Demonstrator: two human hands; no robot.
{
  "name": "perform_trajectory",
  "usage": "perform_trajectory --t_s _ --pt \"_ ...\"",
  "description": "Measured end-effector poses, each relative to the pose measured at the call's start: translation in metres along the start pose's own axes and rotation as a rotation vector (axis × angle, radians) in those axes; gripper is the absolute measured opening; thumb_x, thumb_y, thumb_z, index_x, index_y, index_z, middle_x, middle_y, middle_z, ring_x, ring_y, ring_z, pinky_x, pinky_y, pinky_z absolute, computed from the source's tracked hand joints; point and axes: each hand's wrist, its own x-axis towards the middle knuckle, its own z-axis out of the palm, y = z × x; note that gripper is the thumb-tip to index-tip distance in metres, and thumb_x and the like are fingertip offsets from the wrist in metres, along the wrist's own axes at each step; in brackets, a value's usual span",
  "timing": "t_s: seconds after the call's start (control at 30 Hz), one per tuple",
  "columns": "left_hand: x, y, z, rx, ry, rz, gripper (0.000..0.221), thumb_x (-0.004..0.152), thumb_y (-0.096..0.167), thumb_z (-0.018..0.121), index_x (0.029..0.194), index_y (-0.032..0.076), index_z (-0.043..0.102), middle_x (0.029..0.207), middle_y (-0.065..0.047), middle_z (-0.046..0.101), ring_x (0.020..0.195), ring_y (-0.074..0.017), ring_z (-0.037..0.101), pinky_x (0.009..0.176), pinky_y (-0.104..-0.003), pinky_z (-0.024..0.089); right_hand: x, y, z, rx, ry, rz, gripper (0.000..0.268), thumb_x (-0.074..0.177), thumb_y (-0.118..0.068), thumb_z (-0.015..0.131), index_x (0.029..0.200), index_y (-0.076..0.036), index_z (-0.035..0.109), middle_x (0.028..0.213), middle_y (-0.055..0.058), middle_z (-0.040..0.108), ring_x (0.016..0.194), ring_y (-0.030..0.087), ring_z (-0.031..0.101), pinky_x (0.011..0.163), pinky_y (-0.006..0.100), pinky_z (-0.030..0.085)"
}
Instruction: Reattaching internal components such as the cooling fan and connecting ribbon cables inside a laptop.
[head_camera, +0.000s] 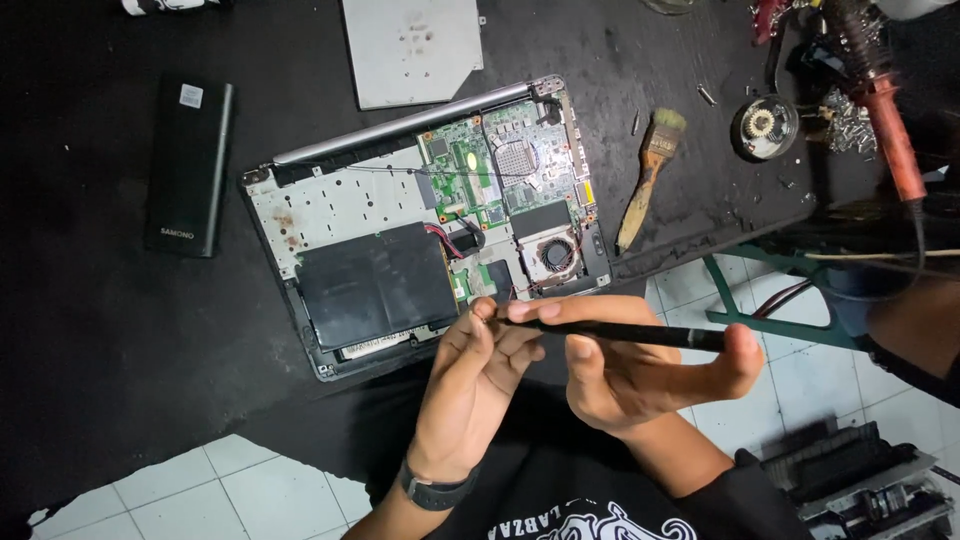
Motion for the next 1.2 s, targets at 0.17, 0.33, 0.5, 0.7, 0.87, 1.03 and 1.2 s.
perform_trajectory --t_s 0.17,0.33,0.5,0.7,0.87,1.03,1.2 --pt "-0.001 -0.001 -0.003 0.025 0.015 0.028 0.014 0.109 0.021 0.053 0.114 0.009 0.059 0.122 -0.014 0.067 0.113 -0.0261 0.067 0.095 -0.039 0.055 0.001 0.002 0.001 -0.02 0.004 -0.031 0.081 0.096 0.01 0.045 0.158 -0.034 0.017 0.087 0.039 0.061 0.063 0.046 0.074 0.073 0.064 0.072" --pt "-0.001 -0.001 0.0 0.061 0.023 0.028 0.015 0.109 0.021 0.053 0.114 0.009 0.058 0.12 -0.015 0.07 0.115 -0.0305 0.069 0.092 -0.039 0.057 0.0 0.002 0.0 0.007 0.031 -0.026 0.079 0.098 0.008 0.044 0.159 -0.036 0.02 0.087 0.038 0.06 0.064 0.047 0.073 0.075 0.065 0.071" --pt "0.001 -0.002 0.0 0.07 0.009 0.029 0.013 0.109 0.02 0.053 0.114 0.009 0.058 0.122 -0.016 0.068 0.115 -0.0318 0.069 0.092 -0.038 0.055 -0.001 0.003 -0.001 -0.02 0.047 -0.035 0.083 0.095 0.013 0.047 0.16 -0.031 0.019 0.086 0.039 0.058 0.064 0.044 0.071 0.075 0.065 0.07" --pt "0.004 -0.001 0.01 0.09 0.026 0.041 0.013 0.109 0.021 0.051 0.108 0.008 0.054 0.109 -0.011 0.067 0.1 -0.0199 0.067 0.092 -0.034 0.056 -0.018 -0.004 -0.025 0.187 -0.066 0.455 0.038 0.11 -0.036 0.055 0.112 -0.001 0.069 0.115 0.028 0.072 0.108 0.039 0.076 0.103 0.047 0.065" --pt "0.003 -0.011 -0.003 0.041 0.084 -0.005 0.016 0.107 0.02 0.055 0.114 0.008 0.062 0.12 -0.013 0.067 0.108 -0.0217 0.067 0.099 -0.036 0.055 -0.026 0.015 -0.037 0.034 -0.181 0.193 0.035 0.104 -0.033 0.062 0.113 0.001 0.061 0.111 0.027 0.072 0.101 0.037 0.079 0.093 0.045 0.07" --pt "0.011 -0.015 -0.006 -0.086 0.116 -0.053 0.02 0.108 0.027 0.054 0.115 0.012 0.063 0.121 -0.006 0.068 0.108 -0.0145 0.065 0.093 -0.028 0.054 -0.026 0.014 -0.025 -0.138 -0.099 0.155 0.032 0.098 -0.03 0.069 0.11 0.0 0.066 0.107 0.019 0.074 0.096 0.036 0.081 0.09 0.042 0.072" --pt "0.016 -0.026 -0.006 -0.204 0.161 -0.066 0.019 0.106 0.024 0.057 0.118 0.012 0.064 0.125 -0.008 0.069 0.115 -0.0166 0.065 0.098 -0.032 0.056 -0.038 0.032 -0.034 -0.117 -0.074 0.034 0.017 0.106 -0.007 0.055 0.112 0.006 0.064 0.11 0.016 0.071 0.097 0.036 0.079 0.088 0.045 0.072"
